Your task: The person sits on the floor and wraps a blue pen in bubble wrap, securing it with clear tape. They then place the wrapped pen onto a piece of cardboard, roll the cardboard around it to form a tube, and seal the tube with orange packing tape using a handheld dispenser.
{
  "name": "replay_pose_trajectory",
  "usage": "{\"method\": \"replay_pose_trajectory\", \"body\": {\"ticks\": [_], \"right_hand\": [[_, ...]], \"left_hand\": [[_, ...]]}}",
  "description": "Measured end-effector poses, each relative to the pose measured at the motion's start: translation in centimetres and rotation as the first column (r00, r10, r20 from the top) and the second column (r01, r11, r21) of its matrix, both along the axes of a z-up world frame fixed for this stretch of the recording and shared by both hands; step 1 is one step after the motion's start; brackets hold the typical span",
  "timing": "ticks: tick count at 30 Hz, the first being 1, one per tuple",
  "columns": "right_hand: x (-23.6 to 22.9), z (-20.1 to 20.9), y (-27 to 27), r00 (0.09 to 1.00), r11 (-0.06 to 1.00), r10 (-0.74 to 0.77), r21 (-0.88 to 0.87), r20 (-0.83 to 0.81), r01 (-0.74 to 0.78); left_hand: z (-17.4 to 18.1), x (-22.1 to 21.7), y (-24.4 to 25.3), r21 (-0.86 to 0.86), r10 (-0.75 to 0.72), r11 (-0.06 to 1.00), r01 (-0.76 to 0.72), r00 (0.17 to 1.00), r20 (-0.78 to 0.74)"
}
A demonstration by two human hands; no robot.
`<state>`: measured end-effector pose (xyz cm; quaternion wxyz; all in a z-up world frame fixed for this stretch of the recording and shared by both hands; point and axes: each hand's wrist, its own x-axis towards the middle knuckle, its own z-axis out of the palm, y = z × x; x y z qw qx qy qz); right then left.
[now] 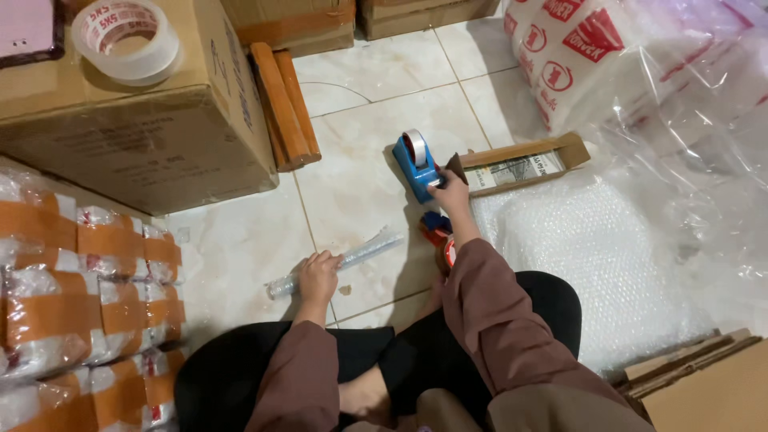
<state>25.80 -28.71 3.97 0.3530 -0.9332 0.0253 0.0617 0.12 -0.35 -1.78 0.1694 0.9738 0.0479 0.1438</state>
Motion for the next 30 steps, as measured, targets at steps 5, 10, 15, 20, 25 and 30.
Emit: {"method": "replay_pose_trajectory", "body": {"ticks": [5, 10, 15, 20, 25, 30], "right_hand": [[-0.4, 3.4, 1.3, 0.969, 0.916, -0.134, 0.346, -0.209, 0.201], [0.5, 2.7, 1.6, 0.924, 0.661, -0.133, 0.662, -0.358, 0.352], [-2.2, 2.1, 0.9, 0.837, 0.272, -0.219, 0.792, -0.502, 0.546], [-3.6, 1.9, 0.5, 0.837, 0.488, -0.181, 0.691, -0.517, 0.533], [-3.1, 1.4, 2.6, 0.899, 0.767, -0.055, 0.558, -0.435, 0.317], [-8.1, 4.1, 10.2, 0.867, 0.840, 0.303, 0.541, -0.395, -0.047]], "left_hand": [[0.4, 0.2, 0.0, -0.042, 0.003, 0.999, -0.001, 0.999, 0.050], [1.6, -0.1, -0.1, -0.029, -0.009, 1.000, 0.011, 0.997, 0.073], [1.0, -0.4, -0.2, -0.018, -0.011, 1.000, 0.013, 0.994, 0.110], [1.0, -0.3, -0.4, -0.030, -0.022, 0.999, 0.026, 0.991, 0.131], [-0.3, -0.2, -0.3, 0.006, 0.010, 1.000, -0.011, 0.985, 0.173], [2.5, -0.6, -0.7, -0.051, -0.005, 0.999, 0.017, 0.974, 0.225]]}}
